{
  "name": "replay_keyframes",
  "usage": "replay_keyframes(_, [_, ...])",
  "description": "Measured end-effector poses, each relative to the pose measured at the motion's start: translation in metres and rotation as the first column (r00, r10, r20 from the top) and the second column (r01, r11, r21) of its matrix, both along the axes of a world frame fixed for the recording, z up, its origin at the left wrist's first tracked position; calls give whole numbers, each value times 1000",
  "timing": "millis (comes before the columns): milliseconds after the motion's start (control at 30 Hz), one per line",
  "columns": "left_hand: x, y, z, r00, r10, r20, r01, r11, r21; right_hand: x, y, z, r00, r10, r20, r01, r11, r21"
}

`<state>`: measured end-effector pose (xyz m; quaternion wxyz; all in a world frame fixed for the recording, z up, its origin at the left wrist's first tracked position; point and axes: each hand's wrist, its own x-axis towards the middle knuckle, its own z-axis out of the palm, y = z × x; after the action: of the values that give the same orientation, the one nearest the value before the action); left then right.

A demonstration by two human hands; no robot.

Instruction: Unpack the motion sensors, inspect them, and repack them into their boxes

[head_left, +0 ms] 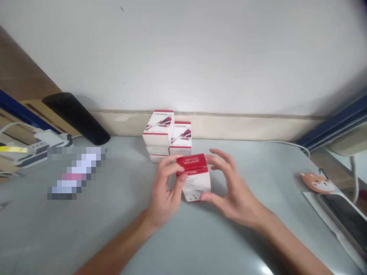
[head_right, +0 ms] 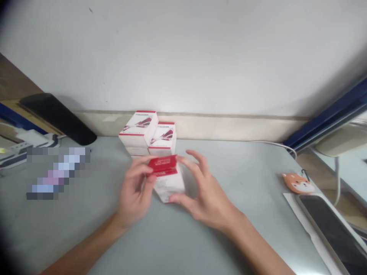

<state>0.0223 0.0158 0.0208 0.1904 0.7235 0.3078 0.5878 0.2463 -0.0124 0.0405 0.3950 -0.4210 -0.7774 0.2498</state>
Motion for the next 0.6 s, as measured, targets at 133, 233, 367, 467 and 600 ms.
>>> replay_keyframes(133, [-2, 9, 1, 978, 87, 190, -71, 993, -91, -4, 1, -7, 995, 94, -11, -93, 951, -295])
replay_keyframes(233, [-9, 14, 6, 978, 109, 179, -105, 994, -36, -8, 1, -6, 991, 45, -126, -68, 981, -181])
replay_keyframes(367, [-24, 24, 8, 914, 379, 144, -389, 920, 48, -9, 8, 1, 953, -208, -218, 241, 960, 140])
replay_keyframes(467, [-36, 38, 3, 872, 477, 106, -469, 878, -95, -13, 23, 13, 881, -446, -159, 473, 831, 292])
replay_keyframes(600, [-49, 61, -5, 885, 425, 188, -323, 854, -409, -33, 49, 29, 880, -457, 126, 367, 825, 430])
